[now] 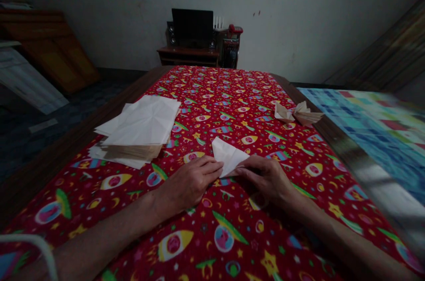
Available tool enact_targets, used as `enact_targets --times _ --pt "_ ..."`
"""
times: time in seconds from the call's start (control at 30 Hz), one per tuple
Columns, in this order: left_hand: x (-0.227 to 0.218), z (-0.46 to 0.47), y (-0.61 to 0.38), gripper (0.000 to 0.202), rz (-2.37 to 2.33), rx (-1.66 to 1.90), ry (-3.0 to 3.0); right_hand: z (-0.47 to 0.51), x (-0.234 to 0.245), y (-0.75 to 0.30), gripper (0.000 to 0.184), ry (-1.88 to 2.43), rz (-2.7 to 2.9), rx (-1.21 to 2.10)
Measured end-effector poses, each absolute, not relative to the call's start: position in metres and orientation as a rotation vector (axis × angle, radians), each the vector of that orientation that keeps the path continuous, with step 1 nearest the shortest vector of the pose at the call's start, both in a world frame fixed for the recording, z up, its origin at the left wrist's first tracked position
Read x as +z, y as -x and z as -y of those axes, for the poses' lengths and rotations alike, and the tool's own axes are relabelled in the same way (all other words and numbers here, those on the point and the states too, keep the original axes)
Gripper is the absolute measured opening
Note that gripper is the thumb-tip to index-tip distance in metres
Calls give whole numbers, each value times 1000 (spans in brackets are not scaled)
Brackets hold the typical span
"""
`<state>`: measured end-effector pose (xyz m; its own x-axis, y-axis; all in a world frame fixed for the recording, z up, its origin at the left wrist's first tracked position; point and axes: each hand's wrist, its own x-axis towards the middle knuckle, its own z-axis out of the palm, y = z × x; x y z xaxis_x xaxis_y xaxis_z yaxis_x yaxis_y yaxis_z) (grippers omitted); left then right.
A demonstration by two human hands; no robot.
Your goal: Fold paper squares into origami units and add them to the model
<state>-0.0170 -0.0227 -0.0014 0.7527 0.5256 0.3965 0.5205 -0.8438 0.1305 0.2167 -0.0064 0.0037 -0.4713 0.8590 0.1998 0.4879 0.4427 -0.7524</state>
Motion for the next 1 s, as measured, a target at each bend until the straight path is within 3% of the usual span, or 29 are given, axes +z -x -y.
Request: enact_targets --times 0.27,0.43,0.67,1.0 --pt "-2 27 15 32 -849 680 -2935 -7 3 -208 26 1434 2138 662" --pt "-6 31 17 32 -827 670 -2968 -5 3 -208 26 1448 2239 358" --pt "-6 35 14 42 -920 816 -2753 -6 1 -208 27 1406 2300 314" --pt "-1 37 10 44 -979 542 -2781 -7 -6 -207 28 1398 2285 194"
